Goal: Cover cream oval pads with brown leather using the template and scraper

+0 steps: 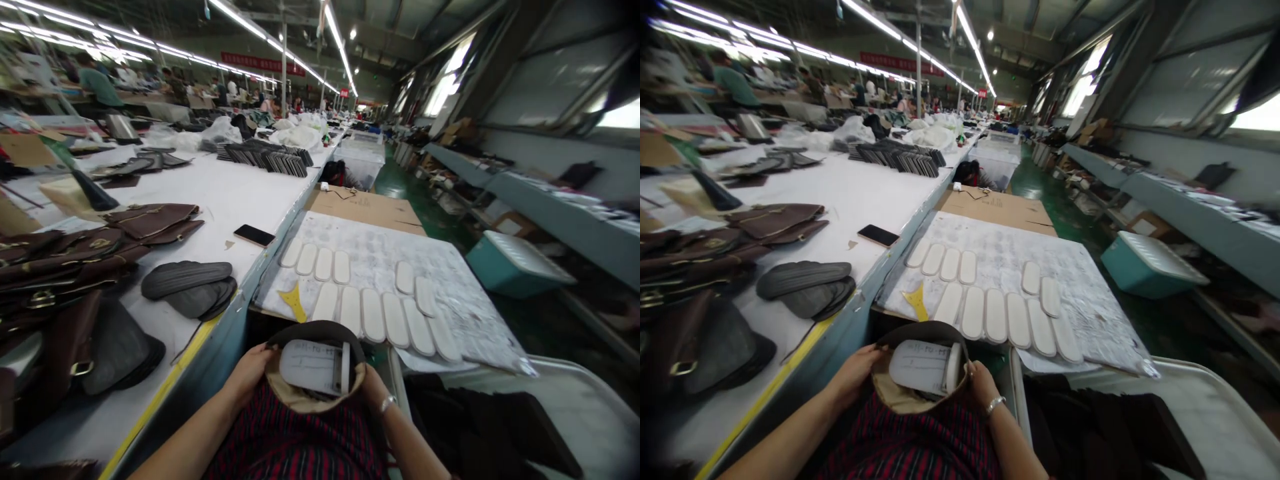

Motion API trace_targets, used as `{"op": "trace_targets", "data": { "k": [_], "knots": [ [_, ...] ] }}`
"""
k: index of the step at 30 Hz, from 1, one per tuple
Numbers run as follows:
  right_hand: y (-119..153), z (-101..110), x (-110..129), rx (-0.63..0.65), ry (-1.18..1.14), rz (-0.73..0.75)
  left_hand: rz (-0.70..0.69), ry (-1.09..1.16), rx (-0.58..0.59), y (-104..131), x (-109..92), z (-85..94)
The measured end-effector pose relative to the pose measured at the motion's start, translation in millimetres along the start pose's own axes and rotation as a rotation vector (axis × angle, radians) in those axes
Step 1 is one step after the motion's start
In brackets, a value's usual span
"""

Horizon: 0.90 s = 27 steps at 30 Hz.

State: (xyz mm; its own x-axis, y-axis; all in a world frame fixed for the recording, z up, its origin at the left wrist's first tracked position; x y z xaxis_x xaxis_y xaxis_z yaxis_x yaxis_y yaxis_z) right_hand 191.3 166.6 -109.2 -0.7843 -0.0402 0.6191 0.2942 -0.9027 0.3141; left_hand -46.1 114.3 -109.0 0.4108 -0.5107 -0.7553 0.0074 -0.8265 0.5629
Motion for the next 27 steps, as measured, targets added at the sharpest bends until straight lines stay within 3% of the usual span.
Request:
{"op": "trace_targets", "data": {
  "k": [4,7,11,14,17,20,24,27],
  "knots": [
    [7,56,4,-0.05,0.032,-0.146,0.025,-0.016,-0.025,-1,4,4.8],
    [19,78,38,0.063,0.099,-0.118,0.049,0.074,0.019,-1,7,3.0],
    [24,72,87,0.237,0.389,-0.092,0.054,0.124,0.013,0,9,4.2],
    [15,48,95,0.384,0.349,-0.22,0.027,0.119,0.016,-3,12,6.9],
    [1,36,89,0.359,0.237,-0.296,0.012,0.038,0.033,-10,20,7.3],
    [-1,41,67,0.29,0.192,-0.292,-0.08,-0.165,0.074,-16,20,3.2],
    [22,49,13,0.242,0.097,-0.328,-0.2,-0.346,0.174,-21,7,-4.8],
    [30,47,-10,0.179,0.097,-0.293,-0.324,-0.704,0.139,-24,-13,-5.5]
  ]
}}
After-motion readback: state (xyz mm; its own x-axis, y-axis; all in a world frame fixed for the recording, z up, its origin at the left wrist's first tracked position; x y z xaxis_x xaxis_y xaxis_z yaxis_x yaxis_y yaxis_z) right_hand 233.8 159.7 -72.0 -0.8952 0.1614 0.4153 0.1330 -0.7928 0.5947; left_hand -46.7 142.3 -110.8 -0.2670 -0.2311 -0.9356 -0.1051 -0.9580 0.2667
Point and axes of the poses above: each hand's wrist, its own y-axis away from the middle knuckle, its own z-axis out of the back of the hand, x = y × z, the point moved 7 cm from there along -y, towards the middle knuckle, and after that the axes turned 1 degree about -y, right-handed, at the moved point
